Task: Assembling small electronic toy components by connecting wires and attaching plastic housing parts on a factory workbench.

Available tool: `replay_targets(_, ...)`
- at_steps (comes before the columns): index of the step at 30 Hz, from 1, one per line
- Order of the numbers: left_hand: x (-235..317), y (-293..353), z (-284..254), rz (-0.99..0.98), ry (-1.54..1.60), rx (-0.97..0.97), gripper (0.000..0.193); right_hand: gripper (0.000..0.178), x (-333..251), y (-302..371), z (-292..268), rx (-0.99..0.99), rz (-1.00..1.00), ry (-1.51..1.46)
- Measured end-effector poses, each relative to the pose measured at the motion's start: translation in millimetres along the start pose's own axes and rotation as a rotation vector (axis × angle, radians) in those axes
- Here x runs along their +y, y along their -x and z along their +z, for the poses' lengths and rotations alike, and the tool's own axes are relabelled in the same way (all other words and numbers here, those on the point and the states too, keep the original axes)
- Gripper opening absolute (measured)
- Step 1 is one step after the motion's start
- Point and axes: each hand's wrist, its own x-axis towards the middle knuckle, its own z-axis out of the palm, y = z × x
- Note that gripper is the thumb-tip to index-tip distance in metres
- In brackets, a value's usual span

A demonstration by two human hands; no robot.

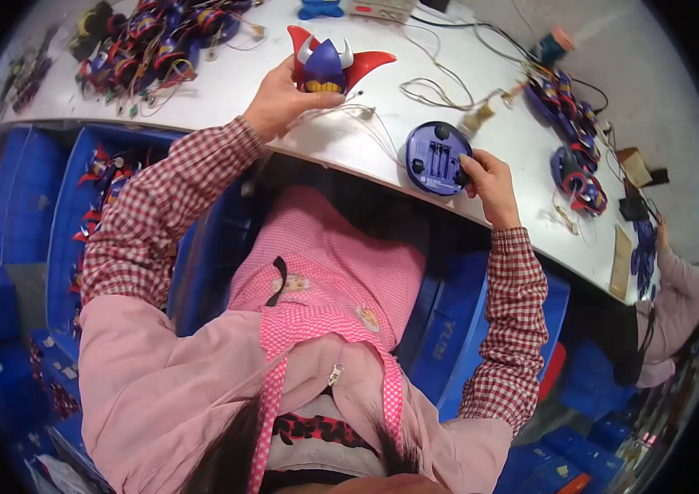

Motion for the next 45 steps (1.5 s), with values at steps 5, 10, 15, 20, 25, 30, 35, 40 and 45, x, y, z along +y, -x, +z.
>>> replay_targets(5, -54.0, -34.9, -34.7, 0.000, -0.160, 0.142, 0.068, 0.026, 0.2, -18.9, 13.6, 0.006, 0.070, 0.089)
replay_targets(10, -78.6, -50.9, -51.4, -0.061, -0.557, 0.189, 0.067, 0.033, 18.9, -50.9, -15.7, 0.500, -0.433, 0.721)
replay_targets(15, -70.9, -42.5, -49.8, 0.025, -0.597, 0.180, 0.061, 0.040, 2.4, -85.2, -18.2, 0.472, -0.495, 0.504)
replay_targets(20, -20.4, 2.7, 11.0, 0.443, -0.415, 0.159, 0.035, 0.032, -41.7, -59.7, -9.3, 0.199, -0.232, 0.111)
replay_targets(25, -31.8, -31.9, 101.9, 0.196, -0.575, -0.177, 0.035, 0.020, -34.0, -17.7, 25.4, 0.148, -0.376, 0.166)
replay_targets(30, -52.1, -46.5, 124.7, 0.195, -0.710, -0.181, 0.029, 0.021, -7.2, -7.7, 38.1, 0.214, -0.508, 0.252)
replay_targets(35, -51.5, -43.1, 128.8, 0.201, -0.659, -0.136, 0.021, 0.022, -10.9, -4.5, 50.4, 0.307, -0.756, 0.565)
replay_targets(40, -53.1, -43.5, 131.2, 0.173, -0.620, -0.055, 0.017, 0.019, -14.3, -7.3, 51.8, 0.272, -0.658, 0.589)
replay_targets(45, -54.4, -44.7, 137.5, 0.167, -0.619, -0.049, 0.019, 0.016, -20.5, -15.9, 48.5, 0.221, -0.440, 0.468)
